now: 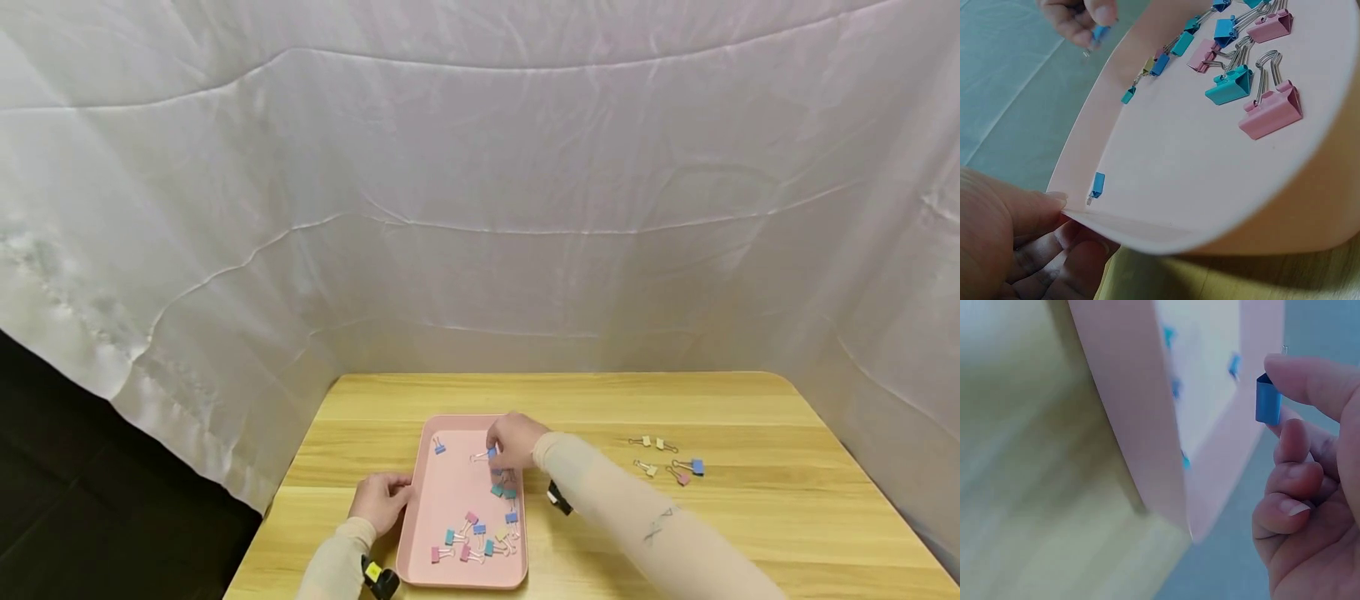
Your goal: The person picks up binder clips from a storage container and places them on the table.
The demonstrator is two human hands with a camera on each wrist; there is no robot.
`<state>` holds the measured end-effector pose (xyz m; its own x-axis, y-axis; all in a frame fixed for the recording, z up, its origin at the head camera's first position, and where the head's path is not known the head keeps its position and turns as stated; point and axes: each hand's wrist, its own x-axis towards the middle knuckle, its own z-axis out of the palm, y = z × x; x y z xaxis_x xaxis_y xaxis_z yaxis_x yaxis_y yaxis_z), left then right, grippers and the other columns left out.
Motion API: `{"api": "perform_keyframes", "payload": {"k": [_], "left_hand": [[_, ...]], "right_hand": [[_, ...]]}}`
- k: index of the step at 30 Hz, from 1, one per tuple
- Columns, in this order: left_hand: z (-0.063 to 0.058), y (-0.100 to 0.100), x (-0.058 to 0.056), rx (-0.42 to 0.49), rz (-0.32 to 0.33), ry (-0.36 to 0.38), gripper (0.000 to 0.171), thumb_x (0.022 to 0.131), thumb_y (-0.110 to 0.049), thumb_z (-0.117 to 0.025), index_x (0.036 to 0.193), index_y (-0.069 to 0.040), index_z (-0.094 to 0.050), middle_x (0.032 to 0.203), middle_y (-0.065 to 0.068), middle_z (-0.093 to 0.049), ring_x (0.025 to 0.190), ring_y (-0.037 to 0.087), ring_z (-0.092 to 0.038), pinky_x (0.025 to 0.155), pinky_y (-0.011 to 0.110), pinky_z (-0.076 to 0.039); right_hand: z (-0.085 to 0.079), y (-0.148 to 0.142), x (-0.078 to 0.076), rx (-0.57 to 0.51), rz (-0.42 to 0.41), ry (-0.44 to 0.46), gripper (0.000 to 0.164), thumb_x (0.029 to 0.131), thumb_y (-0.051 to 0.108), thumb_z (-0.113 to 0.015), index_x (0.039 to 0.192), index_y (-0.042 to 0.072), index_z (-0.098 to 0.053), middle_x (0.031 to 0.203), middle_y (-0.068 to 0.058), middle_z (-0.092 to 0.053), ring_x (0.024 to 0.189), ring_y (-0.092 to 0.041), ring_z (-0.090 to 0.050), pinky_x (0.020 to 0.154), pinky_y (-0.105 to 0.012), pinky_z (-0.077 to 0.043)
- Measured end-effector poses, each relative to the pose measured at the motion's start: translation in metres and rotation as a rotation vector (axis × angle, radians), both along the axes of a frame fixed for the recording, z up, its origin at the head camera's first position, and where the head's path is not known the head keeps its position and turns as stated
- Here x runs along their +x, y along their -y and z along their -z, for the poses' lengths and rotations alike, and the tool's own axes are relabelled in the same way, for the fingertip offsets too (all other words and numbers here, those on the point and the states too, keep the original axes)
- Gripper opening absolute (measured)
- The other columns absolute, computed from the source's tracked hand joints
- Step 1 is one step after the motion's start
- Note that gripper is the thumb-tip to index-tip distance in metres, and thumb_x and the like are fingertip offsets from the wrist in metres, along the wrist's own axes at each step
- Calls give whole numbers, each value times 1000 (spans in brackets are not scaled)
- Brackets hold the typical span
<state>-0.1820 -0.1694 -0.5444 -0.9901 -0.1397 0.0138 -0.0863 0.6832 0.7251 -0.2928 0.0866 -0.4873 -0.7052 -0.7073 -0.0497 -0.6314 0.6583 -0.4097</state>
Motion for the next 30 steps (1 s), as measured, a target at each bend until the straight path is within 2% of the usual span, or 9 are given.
{"api": "perform_keyframes", "payload": {"k": [3, 8, 12, 16, 23, 30], "left_hand": [[0, -1, 0, 4, -8, 10, 17, 86, -6, -68, 101, 1, -73, 84, 3, -70, 73, 12, -61, 66, 31, -53], [-1, -1, 0, 9, -10, 15, 17, 86, -6, -68, 101, 1, -73, 84, 4, -70, 74, 13, -62, 67, 31, -53], [-1, -1, 1, 5, -10, 17, 17, 86, -6, -68, 101, 1, -73, 84, 4, -70, 74, 13, -62, 67, 32, -53], [-1, -1, 1, -1, -13, 13, 17, 86, -6, -68, 101, 0, -73, 84, 3, -70, 74, 13, -62, 67, 32, -53], [-1, 0, 1, 11, -14, 29, 18, 87, -7, -68, 103, 0, -73, 86, 3, -71, 76, 13, -62, 69, 32, -54], [-1, 2, 2, 12, -11, 30, 17, 87, -6, -68, 102, 0, -73, 87, 4, -71, 76, 14, -62, 68, 32, -54]], "right_hand": [[-8, -14, -12, -29, 25, -5, 16, 80, 22, -76, 90, 9, -73, 64, 8, -55, 58, -7, -49, 55, -24, -44], [-12, -43, -33, -47, 113, -9, 15, 79, 21, -75, 89, 10, -73, 68, 7, -56, 62, -10, -50, 59, -27, -45], [-4, -69, -48, -51, 204, 7, 14, 79, 22, -75, 88, 12, -72, 71, 6, -58, 65, -11, -53, 63, -29, -47], [9, -97, -59, -68, 260, 33, 13, 79, 22, -74, 87, 13, -72, 73, 5, -60, 65, -13, -53, 65, -31, -47], [33, -142, -66, -80, 319, 60, 10, 79, 22, -73, 85, 13, -73, 77, 4, -62, 63, -13, -51, 67, -33, -47], [42, -164, -57, -90, 354, 73, 12, 81, 21, -74, 77, 10, -69, 64, 4, -58, 58, -12, -48, 62, -31, -45]]}}
